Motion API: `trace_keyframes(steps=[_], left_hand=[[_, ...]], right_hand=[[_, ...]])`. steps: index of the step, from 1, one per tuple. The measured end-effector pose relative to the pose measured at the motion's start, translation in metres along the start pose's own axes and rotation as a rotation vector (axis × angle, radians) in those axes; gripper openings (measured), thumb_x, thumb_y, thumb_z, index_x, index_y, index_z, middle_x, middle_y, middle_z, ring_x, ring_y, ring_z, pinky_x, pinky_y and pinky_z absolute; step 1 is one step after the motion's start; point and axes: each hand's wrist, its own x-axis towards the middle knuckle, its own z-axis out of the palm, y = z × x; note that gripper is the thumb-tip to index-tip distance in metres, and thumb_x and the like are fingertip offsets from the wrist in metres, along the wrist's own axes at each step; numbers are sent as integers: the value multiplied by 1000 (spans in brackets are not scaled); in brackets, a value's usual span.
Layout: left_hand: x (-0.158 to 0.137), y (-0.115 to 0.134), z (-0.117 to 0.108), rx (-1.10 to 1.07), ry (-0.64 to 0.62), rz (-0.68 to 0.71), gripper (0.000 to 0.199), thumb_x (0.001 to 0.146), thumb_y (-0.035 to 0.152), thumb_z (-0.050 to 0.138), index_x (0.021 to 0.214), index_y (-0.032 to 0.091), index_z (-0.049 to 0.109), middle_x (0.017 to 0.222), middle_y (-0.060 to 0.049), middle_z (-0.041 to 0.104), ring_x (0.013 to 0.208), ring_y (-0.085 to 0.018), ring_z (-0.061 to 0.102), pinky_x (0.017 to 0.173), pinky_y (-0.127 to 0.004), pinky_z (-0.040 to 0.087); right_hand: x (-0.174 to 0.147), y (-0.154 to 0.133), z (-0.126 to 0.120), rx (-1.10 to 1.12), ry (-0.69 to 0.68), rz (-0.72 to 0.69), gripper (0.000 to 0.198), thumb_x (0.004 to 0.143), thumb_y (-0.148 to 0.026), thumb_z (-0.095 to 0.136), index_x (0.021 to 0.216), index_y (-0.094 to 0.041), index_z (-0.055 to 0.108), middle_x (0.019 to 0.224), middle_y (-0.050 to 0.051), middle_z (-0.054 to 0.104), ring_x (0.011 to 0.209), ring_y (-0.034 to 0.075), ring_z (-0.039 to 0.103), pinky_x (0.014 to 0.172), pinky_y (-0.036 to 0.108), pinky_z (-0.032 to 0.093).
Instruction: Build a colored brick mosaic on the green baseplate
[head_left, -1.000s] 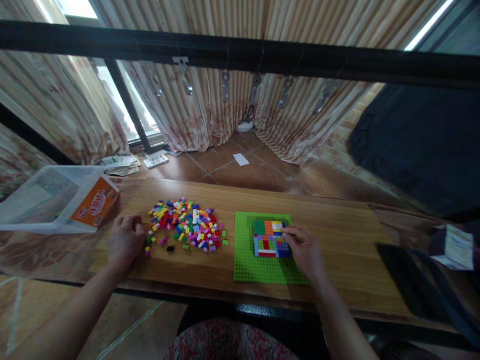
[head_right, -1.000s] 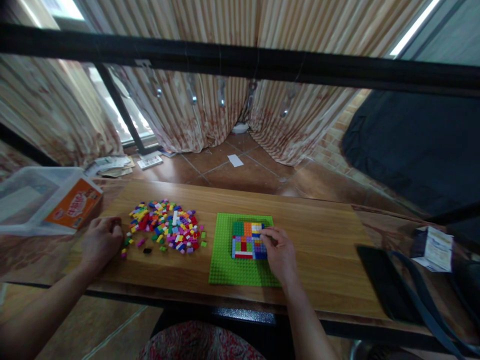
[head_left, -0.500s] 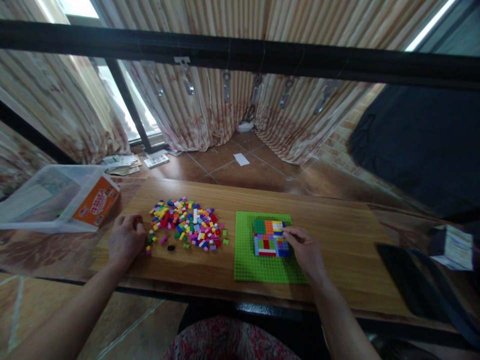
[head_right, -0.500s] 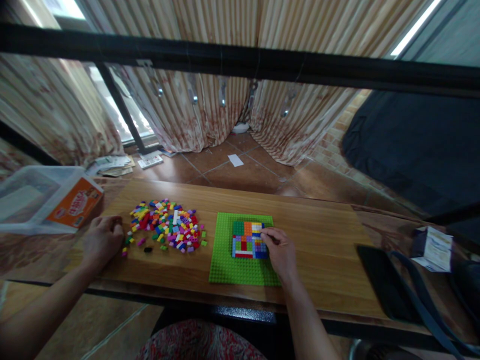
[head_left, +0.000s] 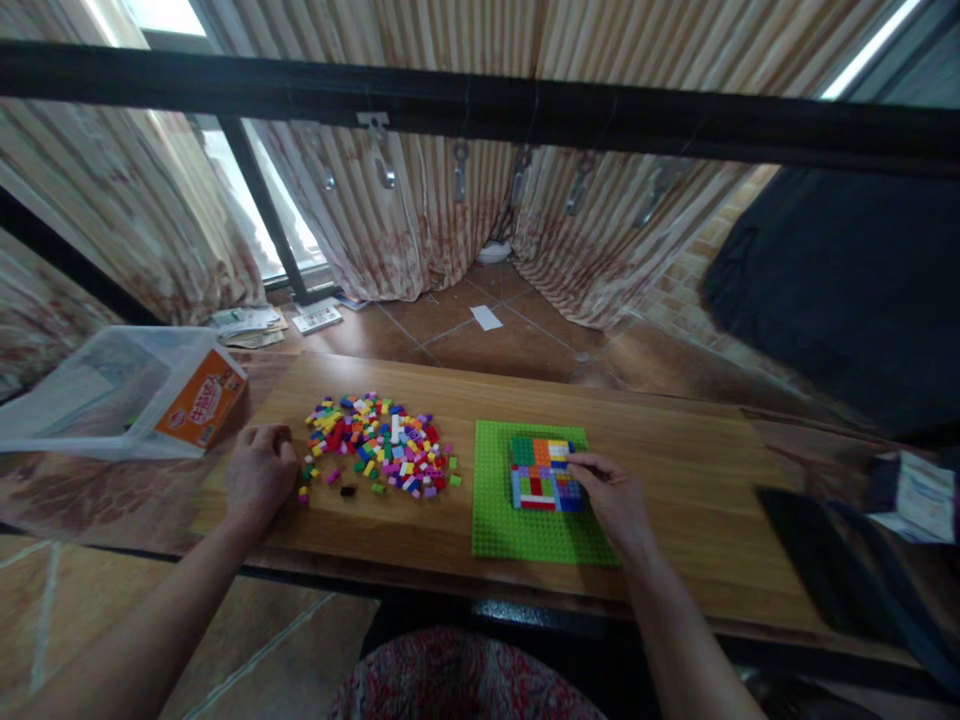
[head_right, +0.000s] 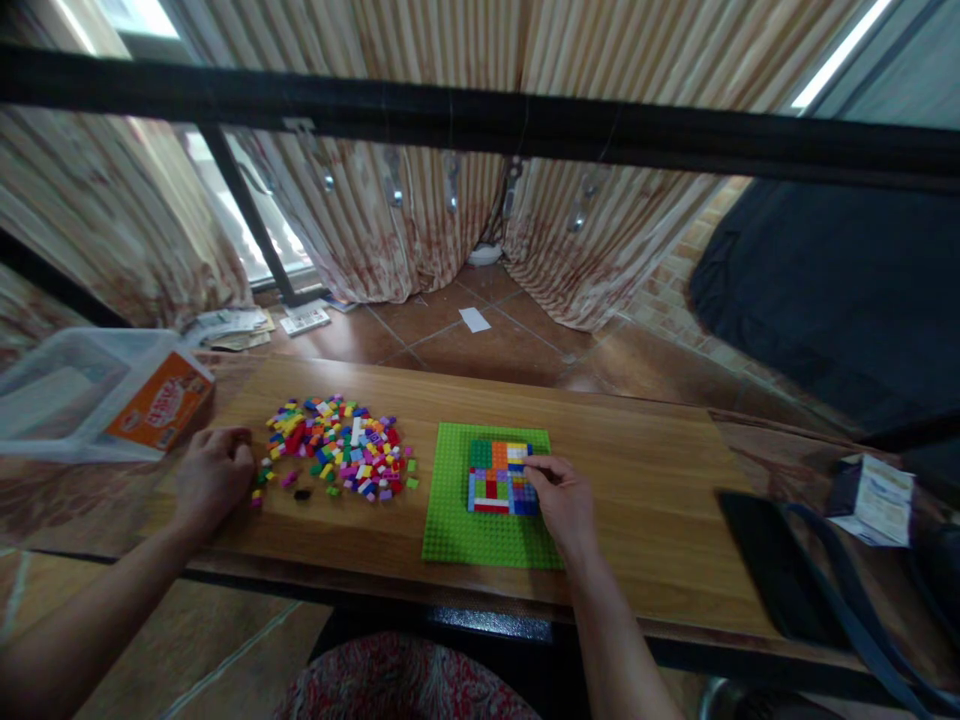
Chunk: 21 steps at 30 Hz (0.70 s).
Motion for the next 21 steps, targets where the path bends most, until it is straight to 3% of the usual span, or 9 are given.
trace_keyframes(steps=[13,21], left_hand=[[0,4,-3,-4,-14,-25,33,87,25,43,108,13,67,113,-14,62,104,-27,60,90,-41,51],[0,2,-2,7,-11,-13,35,87,26,42,108,13,67,113,-14,62,103,-28,60,91,-41,51]], right_hand=[[-3,0,-1,-2,0,-2,27,62,-42,74,78,-21,77,84,7,76,80,23,67,75,37,52],[-2,-5,2,13,36,36,25,59,-40,73,74,-20,77,80,6,75,73,21,66,67,33,51]])
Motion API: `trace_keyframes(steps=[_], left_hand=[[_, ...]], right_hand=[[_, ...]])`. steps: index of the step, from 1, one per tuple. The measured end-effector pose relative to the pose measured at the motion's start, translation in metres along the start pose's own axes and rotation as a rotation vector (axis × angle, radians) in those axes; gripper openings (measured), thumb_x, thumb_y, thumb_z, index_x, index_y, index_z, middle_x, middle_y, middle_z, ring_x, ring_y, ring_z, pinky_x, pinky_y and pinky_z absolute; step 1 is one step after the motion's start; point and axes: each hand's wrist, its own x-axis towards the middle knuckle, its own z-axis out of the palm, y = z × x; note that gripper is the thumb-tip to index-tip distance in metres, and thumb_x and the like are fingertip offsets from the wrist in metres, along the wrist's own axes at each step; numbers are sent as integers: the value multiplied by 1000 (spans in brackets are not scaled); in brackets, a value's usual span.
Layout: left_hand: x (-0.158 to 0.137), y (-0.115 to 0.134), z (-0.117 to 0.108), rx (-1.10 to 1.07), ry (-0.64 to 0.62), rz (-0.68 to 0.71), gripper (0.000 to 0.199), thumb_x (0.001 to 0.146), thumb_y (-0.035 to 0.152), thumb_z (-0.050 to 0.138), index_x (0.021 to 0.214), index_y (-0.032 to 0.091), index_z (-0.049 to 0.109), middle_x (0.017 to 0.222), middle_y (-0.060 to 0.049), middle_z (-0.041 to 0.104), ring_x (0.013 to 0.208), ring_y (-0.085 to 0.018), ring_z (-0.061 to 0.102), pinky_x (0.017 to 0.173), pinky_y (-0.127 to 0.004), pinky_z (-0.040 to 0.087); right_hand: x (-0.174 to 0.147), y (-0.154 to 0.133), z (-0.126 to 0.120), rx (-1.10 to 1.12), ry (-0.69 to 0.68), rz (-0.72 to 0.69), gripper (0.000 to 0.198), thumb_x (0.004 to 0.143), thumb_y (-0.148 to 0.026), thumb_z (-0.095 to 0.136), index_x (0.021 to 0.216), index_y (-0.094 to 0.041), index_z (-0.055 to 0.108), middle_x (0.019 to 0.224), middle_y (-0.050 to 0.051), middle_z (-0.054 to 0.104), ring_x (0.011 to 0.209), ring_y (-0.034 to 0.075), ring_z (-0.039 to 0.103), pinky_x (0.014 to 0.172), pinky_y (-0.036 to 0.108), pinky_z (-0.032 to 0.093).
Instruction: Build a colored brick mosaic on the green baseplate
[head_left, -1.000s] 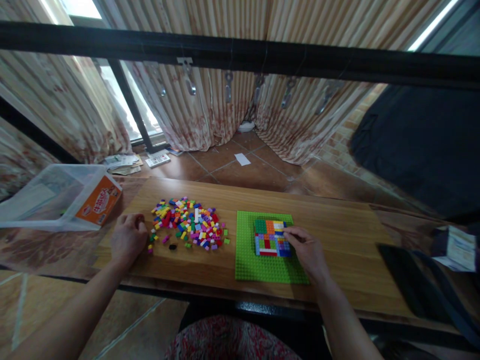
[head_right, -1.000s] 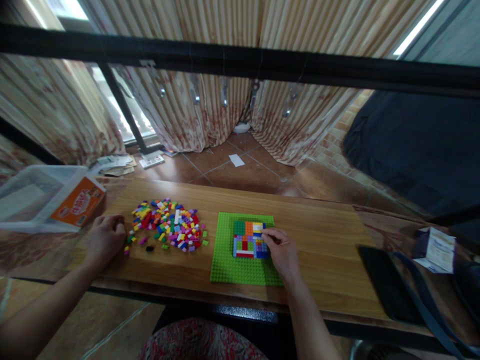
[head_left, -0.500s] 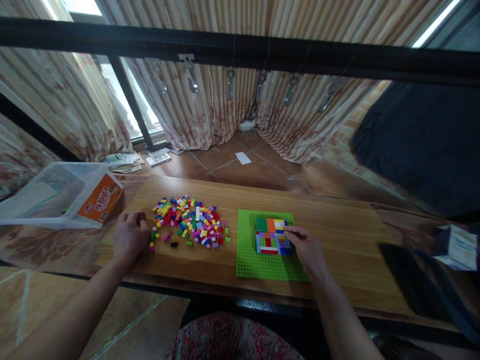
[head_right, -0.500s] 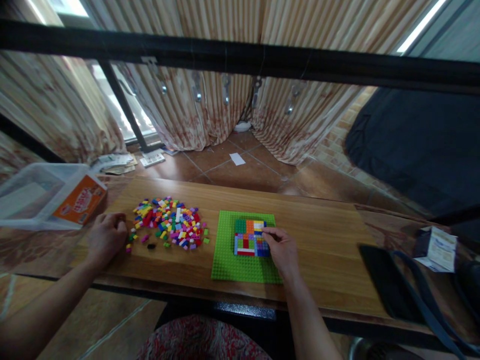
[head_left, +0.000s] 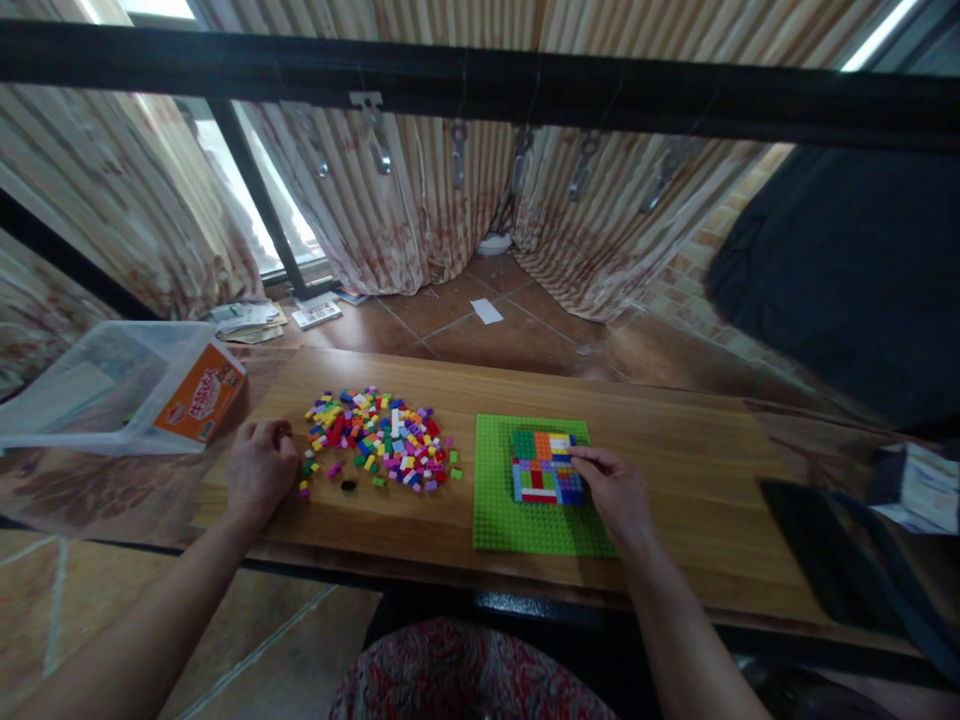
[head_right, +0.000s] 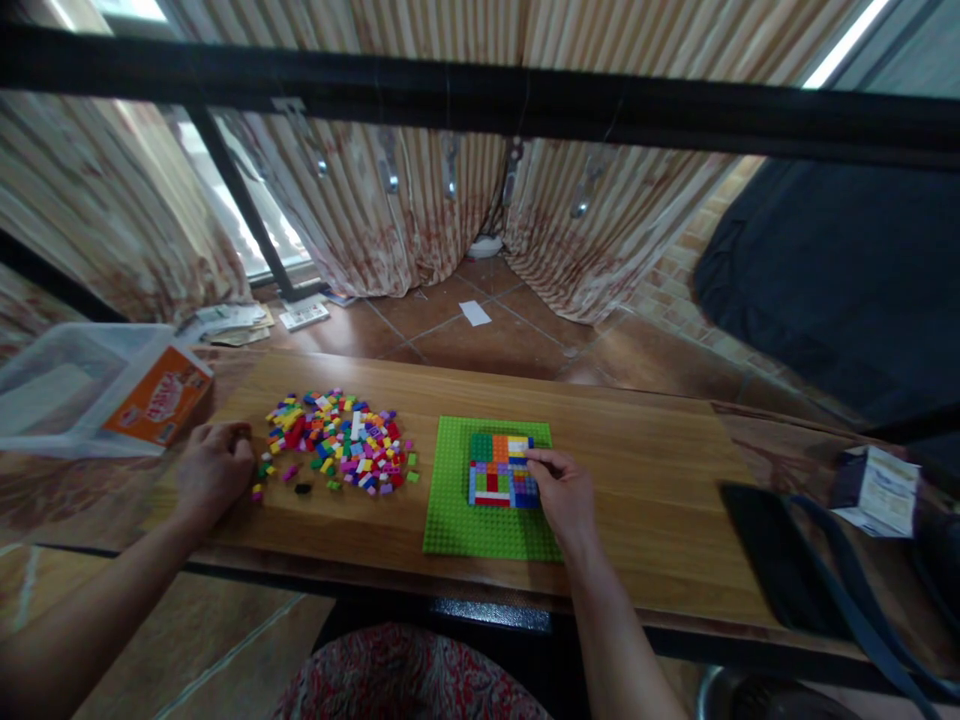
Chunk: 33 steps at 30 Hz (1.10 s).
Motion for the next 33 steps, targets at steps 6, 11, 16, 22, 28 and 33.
trace_keyframes(steps=[6,11,16,22,28,33], left_hand=[[1,0,0,1,3,-12,34,87,27,43,108,14,67,113,-13,61,103,-27,61,91,-41,51],[0,3,-2,1,-11,-31,36,88,27,41,110,13,66,115,-15,61,103,-28,61,91,-43,51],[-1,5,-4,-5,-23,-42,36,87,28,42,109,13,67,115,-15,61,102,-29,61,90,-43,51],[-2,4,-4,-41,-20,-28,36,88,28,40,108,14,66,116,-16,60,105,-30,60,90,-42,50],[-3,5,-5,-65,3,-25,34,87,27,43,107,13,67,113,-16,61,99,-29,62,85,-41,50],[-3,3,-2,-51,3,-28,33,86,27,43,107,16,67,115,-13,61,97,-26,61,83,-36,50]], right_hand=[[1,-3,0,11,-7,52,25,57,-38,72,74,-20,78,78,6,76,70,20,65,65,31,48],[4,-1,1,16,6,72,24,56,-36,72,73,-19,78,74,6,75,66,19,64,61,30,47],[8,1,3,54,8,78,25,53,-37,74,71,-20,77,73,6,75,68,20,65,64,32,49],[-2,6,-7,145,93,-9,33,61,-42,75,85,-19,75,86,6,75,79,20,66,75,34,52],[-29,13,-22,-52,154,-44,43,73,-50,68,99,-16,71,96,10,74,87,24,68,80,38,53],[-45,16,-19,-307,81,-196,44,81,-52,62,104,-15,69,106,15,70,94,26,66,86,42,51]])
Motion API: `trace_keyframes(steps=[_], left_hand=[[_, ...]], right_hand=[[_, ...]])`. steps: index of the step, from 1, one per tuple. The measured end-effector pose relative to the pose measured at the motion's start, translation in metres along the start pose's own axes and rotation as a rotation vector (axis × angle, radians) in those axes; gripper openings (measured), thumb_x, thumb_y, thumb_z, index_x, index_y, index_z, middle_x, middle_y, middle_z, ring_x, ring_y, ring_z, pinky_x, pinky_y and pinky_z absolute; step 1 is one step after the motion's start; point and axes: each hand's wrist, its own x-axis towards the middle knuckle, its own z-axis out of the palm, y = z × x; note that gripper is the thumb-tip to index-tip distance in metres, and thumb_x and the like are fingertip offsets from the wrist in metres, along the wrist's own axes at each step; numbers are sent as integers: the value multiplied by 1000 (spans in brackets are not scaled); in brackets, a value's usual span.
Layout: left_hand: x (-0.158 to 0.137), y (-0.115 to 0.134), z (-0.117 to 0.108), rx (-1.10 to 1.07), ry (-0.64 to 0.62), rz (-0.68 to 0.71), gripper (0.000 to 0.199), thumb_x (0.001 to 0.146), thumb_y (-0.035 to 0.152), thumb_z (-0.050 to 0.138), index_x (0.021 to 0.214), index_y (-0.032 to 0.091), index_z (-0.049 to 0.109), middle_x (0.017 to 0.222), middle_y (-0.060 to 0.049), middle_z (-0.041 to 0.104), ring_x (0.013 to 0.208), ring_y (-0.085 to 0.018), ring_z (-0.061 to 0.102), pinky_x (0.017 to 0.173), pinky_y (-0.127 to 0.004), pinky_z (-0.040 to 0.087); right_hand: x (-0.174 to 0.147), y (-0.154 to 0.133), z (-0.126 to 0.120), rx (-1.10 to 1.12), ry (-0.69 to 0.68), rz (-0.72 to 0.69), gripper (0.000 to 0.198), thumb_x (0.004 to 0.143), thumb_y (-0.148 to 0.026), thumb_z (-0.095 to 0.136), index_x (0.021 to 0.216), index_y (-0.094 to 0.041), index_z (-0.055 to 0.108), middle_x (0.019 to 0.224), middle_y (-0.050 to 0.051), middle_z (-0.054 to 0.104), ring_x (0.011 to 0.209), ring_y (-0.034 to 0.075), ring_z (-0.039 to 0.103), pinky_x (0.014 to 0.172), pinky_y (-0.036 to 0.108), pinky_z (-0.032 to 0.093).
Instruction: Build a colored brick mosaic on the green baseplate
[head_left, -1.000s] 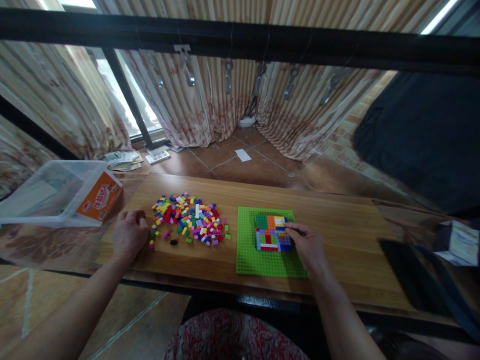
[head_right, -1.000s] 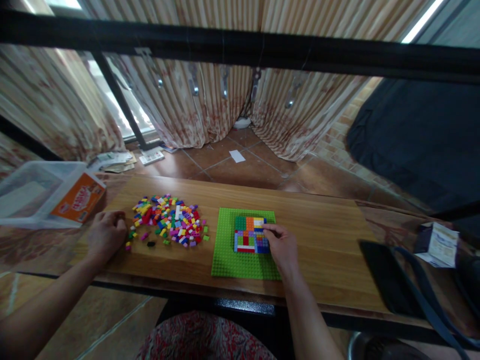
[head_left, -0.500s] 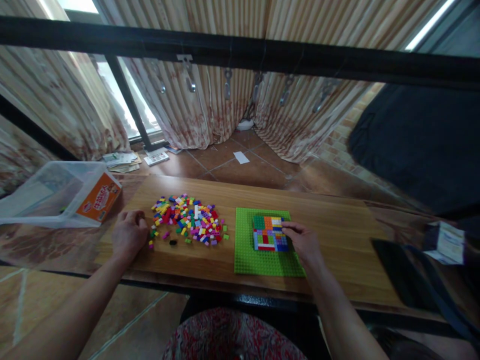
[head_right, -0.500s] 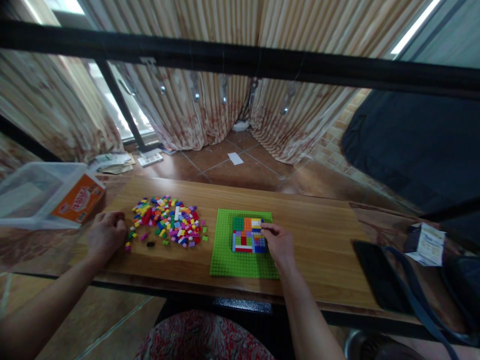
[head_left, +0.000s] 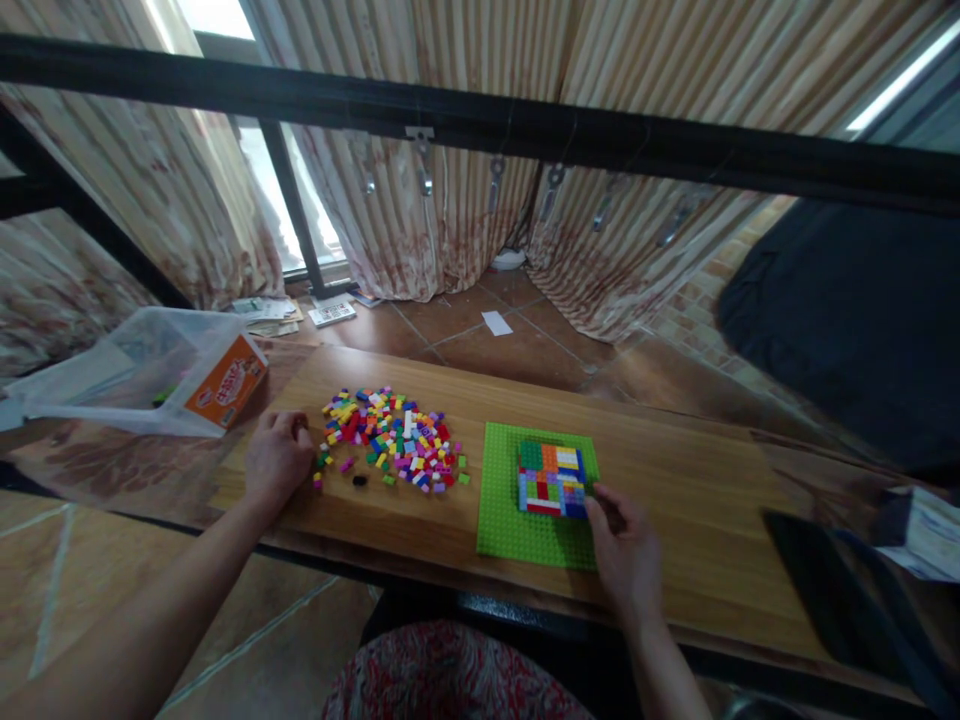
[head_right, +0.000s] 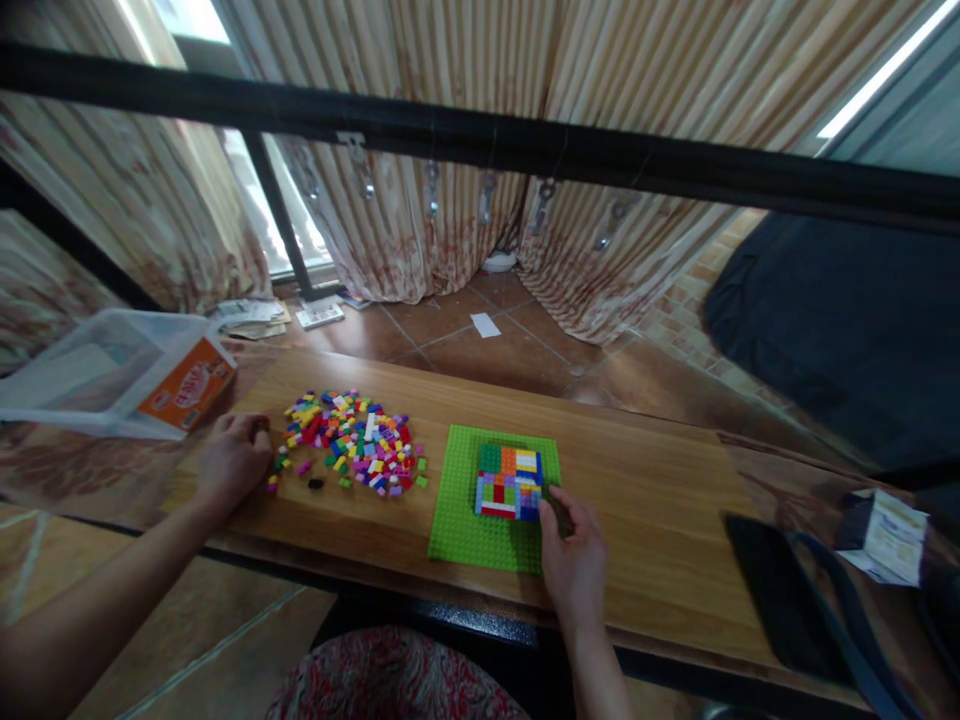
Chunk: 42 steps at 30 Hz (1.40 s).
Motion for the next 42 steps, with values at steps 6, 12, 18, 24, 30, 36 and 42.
trace_keyframes(steps=[6,12,18,24,30,36,42], left_hand=[[-1,-3,5,-24,28,1,31,86,25,43,104,17,67,110,-11,61,96,-24,61,83,-33,48],[-3,-3,6,-60,20,11,28,86,23,43,101,16,67,106,-11,61,95,-23,61,84,-32,47],[-3,-4,7,-83,28,28,28,86,21,43,100,16,66,105,-11,62,96,-23,61,87,-32,46],[-4,-4,7,-89,11,2,27,87,23,43,101,17,66,106,-10,62,96,-23,61,83,-33,46],[-3,-5,7,-87,10,2,28,87,23,43,102,17,66,108,-10,62,96,-22,61,83,-32,46],[-2,-4,6,-50,3,-16,30,88,27,42,103,18,67,110,-10,61,95,-23,61,80,-32,47],[0,-3,4,-26,2,-18,31,86,27,44,105,19,67,112,-10,61,95,-24,62,78,-32,48]], right_hand=[[-7,-15,2,-202,59,-200,43,87,-52,55,104,-15,68,103,16,68,97,28,62,89,45,48],[-31,-54,38,-110,-90,-446,28,93,-41,51,102,-20,69,105,11,69,100,25,62,92,41,47],[-58,-89,98,-145,-350,-642,21,94,-24,49,101,-22,69,98,7,70,95,23,60,86,39,45],[-53,-92,124,-298,-351,-695,19,92,-20,52,99,-21,69,92,8,66,88,24,55,80,37,41],[-53,-96,131,-320,-374,-661,16,93,-20,51,86,-21,66,87,8,65,86,24,54,80,37,40],[-60,-101,112,-43,-429,-486,18,95,-23,47,90,-22,64,84,4,67,79,18,61,74,30,45],[-57,-83,67,200,-381,-211,14,87,-30,59,85,-23,70,85,3,69,79,17,64,71,28,50]])
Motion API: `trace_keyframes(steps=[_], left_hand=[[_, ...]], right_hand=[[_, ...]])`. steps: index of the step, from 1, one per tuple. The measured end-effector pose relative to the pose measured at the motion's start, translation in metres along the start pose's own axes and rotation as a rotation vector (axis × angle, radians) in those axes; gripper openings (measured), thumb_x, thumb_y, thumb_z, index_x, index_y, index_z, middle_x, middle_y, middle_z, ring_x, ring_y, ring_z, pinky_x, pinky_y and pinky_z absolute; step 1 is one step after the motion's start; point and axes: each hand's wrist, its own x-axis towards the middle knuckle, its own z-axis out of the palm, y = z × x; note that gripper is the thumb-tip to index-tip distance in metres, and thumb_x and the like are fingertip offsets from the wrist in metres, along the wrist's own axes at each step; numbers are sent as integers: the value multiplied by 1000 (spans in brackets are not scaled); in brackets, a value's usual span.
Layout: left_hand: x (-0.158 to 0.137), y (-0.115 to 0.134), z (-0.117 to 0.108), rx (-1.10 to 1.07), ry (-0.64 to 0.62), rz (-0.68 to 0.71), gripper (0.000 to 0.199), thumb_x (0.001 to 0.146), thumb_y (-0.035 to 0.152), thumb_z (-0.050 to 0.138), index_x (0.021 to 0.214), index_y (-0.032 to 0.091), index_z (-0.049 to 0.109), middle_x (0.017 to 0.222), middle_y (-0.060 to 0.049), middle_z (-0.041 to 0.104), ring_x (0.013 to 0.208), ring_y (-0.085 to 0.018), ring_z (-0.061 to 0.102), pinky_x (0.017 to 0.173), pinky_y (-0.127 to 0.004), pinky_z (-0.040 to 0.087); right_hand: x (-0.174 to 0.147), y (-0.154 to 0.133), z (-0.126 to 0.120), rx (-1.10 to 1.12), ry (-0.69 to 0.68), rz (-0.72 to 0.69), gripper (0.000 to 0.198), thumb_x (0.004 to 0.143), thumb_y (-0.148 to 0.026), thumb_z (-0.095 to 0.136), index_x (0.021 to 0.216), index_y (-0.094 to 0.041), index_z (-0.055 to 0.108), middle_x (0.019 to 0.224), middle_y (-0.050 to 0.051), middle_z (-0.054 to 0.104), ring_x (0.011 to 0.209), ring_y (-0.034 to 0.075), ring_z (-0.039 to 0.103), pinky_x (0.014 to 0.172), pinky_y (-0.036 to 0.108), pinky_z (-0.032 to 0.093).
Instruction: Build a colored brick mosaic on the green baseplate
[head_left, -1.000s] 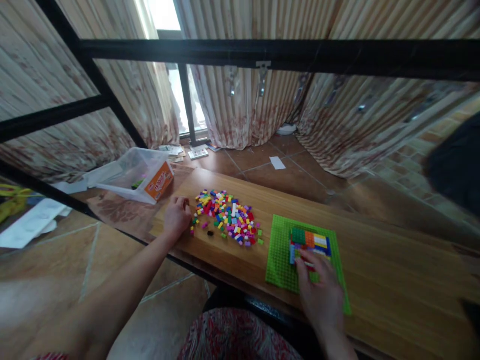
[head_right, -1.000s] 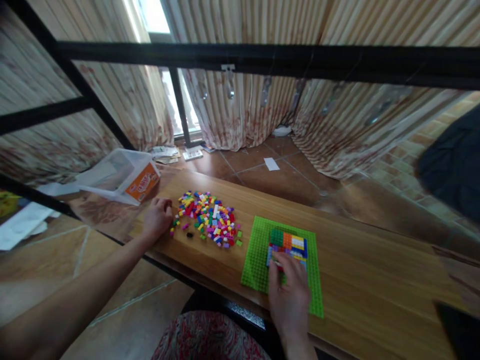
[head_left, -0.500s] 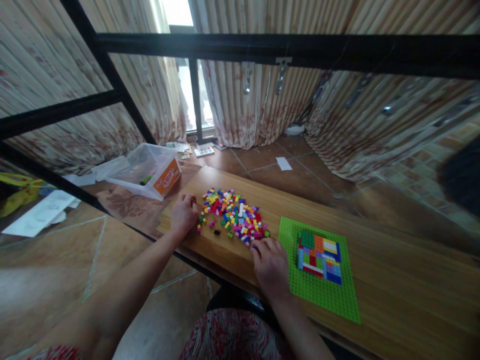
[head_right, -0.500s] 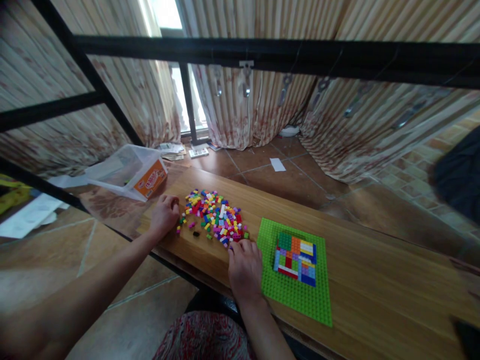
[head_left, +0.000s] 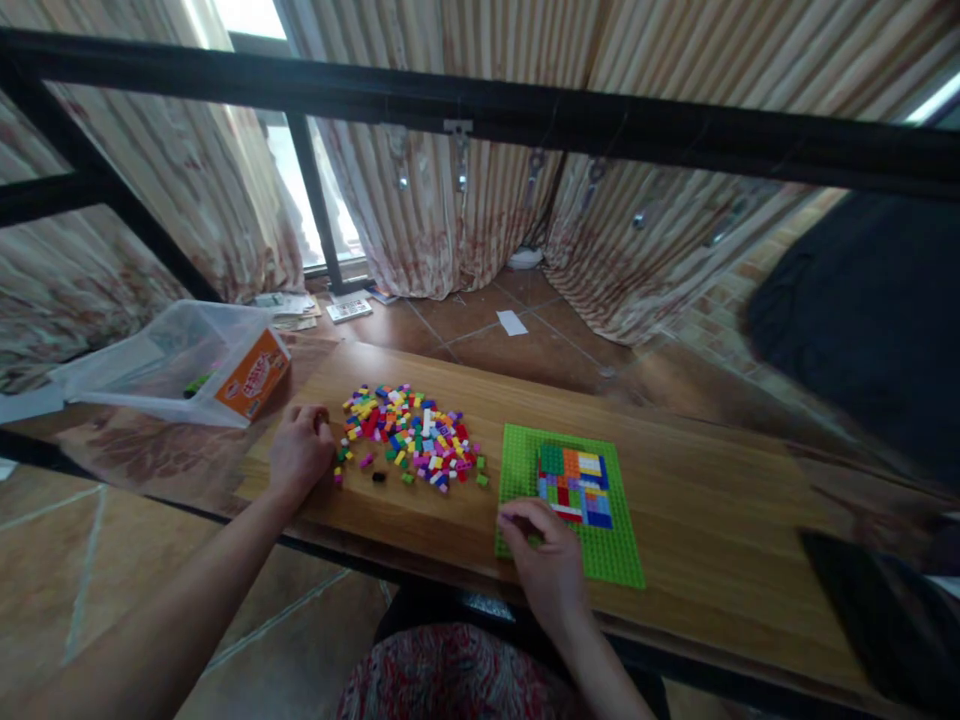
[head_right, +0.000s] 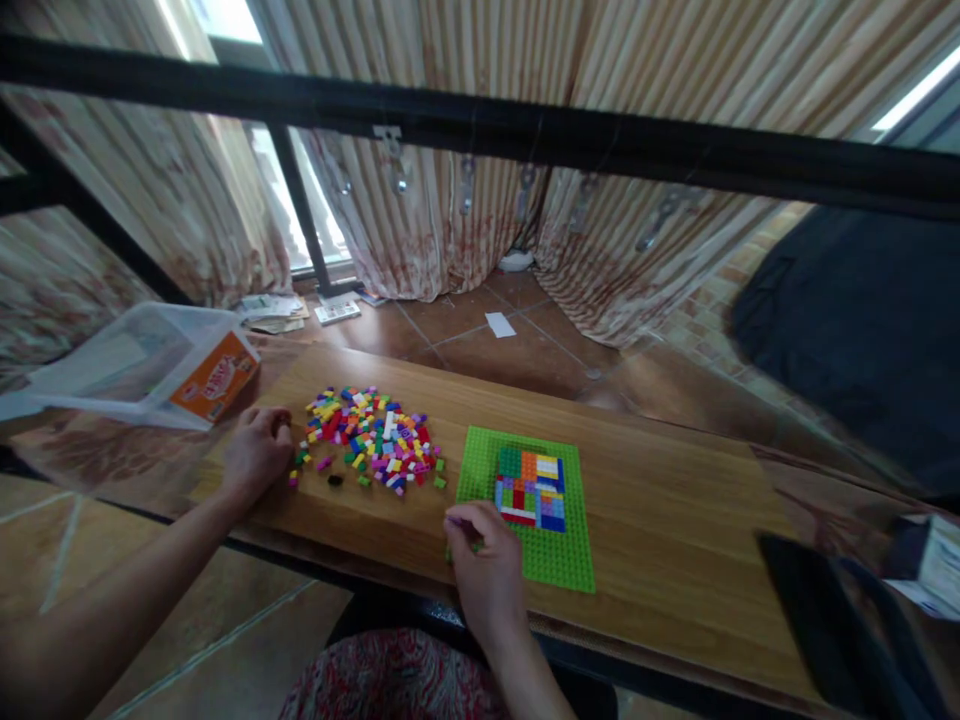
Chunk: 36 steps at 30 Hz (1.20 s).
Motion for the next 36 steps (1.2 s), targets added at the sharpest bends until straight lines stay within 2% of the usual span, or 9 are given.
trace_keyframes(steps=[4,8,12,21,29,36], left_hand=[[-1,2,-3,19,-2,7,32,87,28,42,106,18,66,114,-11,61,96,-25,62,79,-33,49],[-1,5,-6,34,-16,13,32,88,28,42,107,17,65,115,-12,61,99,-24,61,84,-34,49],[-1,9,-10,46,-51,-12,34,89,28,42,110,14,65,118,-13,59,101,-26,61,86,-37,49],[1,7,-8,63,-40,3,35,88,27,41,110,14,65,118,-14,60,102,-27,61,87,-39,51],[1,8,-10,68,-54,-1,36,88,27,41,110,14,65,119,-15,60,103,-29,60,88,-42,52],[1,4,-4,62,-18,32,35,88,26,41,110,14,66,118,-15,61,104,-29,61,88,-43,52]], right_hand=[[-7,23,-38,36,172,123,17,82,-38,65,84,-23,74,93,6,72,89,21,66,80,34,53],[-8,45,-74,23,290,246,27,81,-45,64,89,-22,74,94,8,73,87,23,67,83,39,53],[-2,56,-96,-41,403,259,29,77,-47,67,87,-20,74,91,9,73,84,24,67,81,40,54],[23,69,-95,-22,481,226,34,72,-49,71,85,-18,73,86,9,74,80,23,69,77,38,55],[22,70,-94,-227,441,161,31,77,-47,66,86,-18,73,90,10,73,81,22,68,75,36,54],[21,61,-92,-236,414,176,30,75,-47,68,82,-19,74,83,7,72,72,20,66,68,32,52]])
